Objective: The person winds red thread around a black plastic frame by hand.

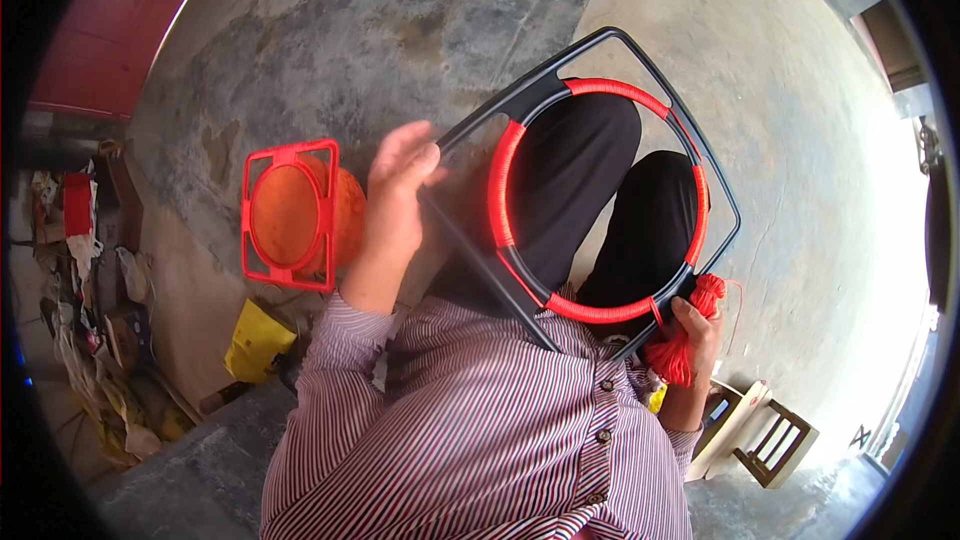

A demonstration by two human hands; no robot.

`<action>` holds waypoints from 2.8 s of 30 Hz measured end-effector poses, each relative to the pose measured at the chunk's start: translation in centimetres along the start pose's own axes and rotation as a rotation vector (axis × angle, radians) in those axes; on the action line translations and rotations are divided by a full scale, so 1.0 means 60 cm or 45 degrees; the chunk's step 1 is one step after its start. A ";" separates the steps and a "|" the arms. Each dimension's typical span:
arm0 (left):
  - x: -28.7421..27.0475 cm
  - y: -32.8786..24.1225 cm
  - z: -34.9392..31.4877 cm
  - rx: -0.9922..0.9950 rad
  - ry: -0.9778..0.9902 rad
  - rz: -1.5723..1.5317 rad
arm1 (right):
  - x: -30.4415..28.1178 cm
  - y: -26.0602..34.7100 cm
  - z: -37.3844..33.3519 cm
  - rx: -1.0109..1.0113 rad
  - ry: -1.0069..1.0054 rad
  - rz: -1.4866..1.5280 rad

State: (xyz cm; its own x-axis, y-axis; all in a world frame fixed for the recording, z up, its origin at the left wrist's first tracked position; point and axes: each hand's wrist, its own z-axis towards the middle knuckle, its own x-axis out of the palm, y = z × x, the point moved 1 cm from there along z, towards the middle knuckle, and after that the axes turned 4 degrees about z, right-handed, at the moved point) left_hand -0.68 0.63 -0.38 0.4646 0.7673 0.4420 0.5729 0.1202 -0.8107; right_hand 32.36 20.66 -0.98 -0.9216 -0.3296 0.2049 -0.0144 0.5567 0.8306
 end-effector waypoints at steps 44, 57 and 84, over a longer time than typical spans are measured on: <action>0.036 -0.022 -0.063 1.101 -0.064 1.306 | -0.002 -0.005 0.002 0.025 0.078 0.109; 0.125 0.066 -0.112 1.282 0.655 1.773 | -0.026 -0.024 0.017 -0.074 0.102 0.050; 0.127 0.080 -0.102 1.302 0.650 1.663 | -0.011 0.021 -0.010 -0.178 0.022 -0.389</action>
State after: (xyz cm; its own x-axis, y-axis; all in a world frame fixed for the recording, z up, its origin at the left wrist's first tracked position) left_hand 9.75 3.19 1.46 0.4996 0.4399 -0.7463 -0.8540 0.1059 -0.5093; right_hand 33.16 21.11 0.25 -0.8761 -0.4787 -0.0570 -0.2347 0.3205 0.9177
